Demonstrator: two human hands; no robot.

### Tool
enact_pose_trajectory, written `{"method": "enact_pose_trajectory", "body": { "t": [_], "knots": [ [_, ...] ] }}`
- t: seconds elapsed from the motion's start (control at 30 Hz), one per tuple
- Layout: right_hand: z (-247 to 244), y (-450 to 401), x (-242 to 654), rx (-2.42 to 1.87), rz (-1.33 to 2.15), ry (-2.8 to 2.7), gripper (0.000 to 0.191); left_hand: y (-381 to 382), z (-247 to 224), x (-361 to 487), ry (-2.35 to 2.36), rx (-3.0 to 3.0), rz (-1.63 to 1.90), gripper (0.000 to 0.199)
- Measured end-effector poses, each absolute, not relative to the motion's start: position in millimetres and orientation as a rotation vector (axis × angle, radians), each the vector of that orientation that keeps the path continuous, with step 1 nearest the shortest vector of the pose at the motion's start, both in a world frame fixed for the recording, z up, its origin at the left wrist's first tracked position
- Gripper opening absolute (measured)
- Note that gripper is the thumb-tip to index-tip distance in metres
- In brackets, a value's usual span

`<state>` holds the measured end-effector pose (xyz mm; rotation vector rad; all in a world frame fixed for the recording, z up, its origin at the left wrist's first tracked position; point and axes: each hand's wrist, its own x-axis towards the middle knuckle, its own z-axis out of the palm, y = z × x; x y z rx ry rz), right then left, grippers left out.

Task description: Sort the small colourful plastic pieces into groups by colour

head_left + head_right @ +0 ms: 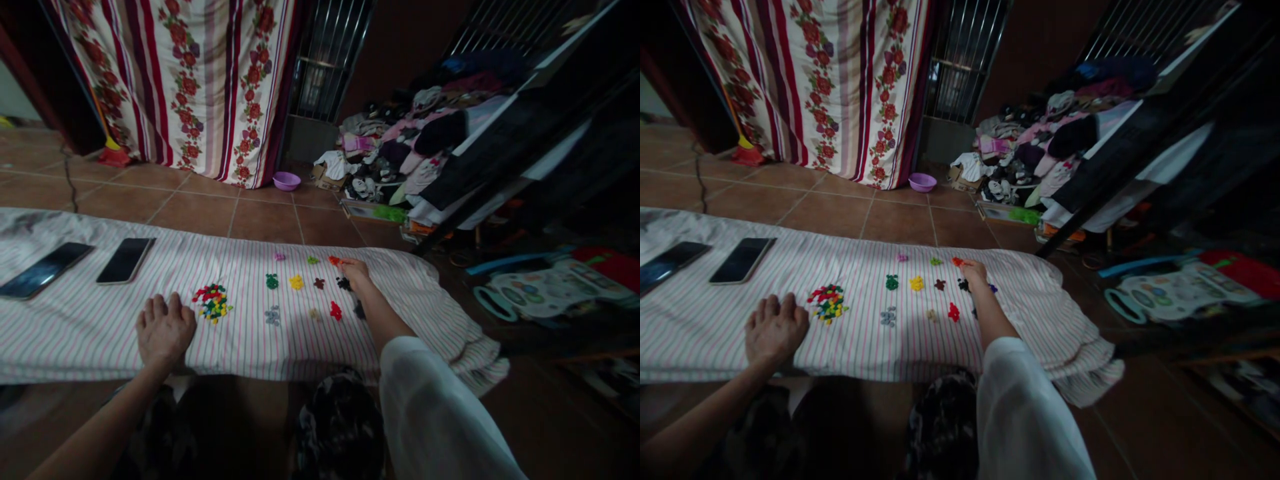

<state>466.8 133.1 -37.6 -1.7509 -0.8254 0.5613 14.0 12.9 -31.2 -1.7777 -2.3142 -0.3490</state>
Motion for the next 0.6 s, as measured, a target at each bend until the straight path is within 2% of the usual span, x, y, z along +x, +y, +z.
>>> {"method": "enact_pose_trajectory", "body": {
  "t": [0.13, 0.6],
  "knots": [
    [-42.1, 138.2, 465.5, -1.84, 0.578, -0.738, 0.012, 13.6, -33.2, 14.1, -2.338, -1.775, -0.374, 0.05],
    [-36.8, 135.5, 468.8, -1.736, 0.725, -0.692, 0.025, 13.3, -34.0, 13.4, -2.341, -1.781, -0.363, 0.05]
  ]
}}
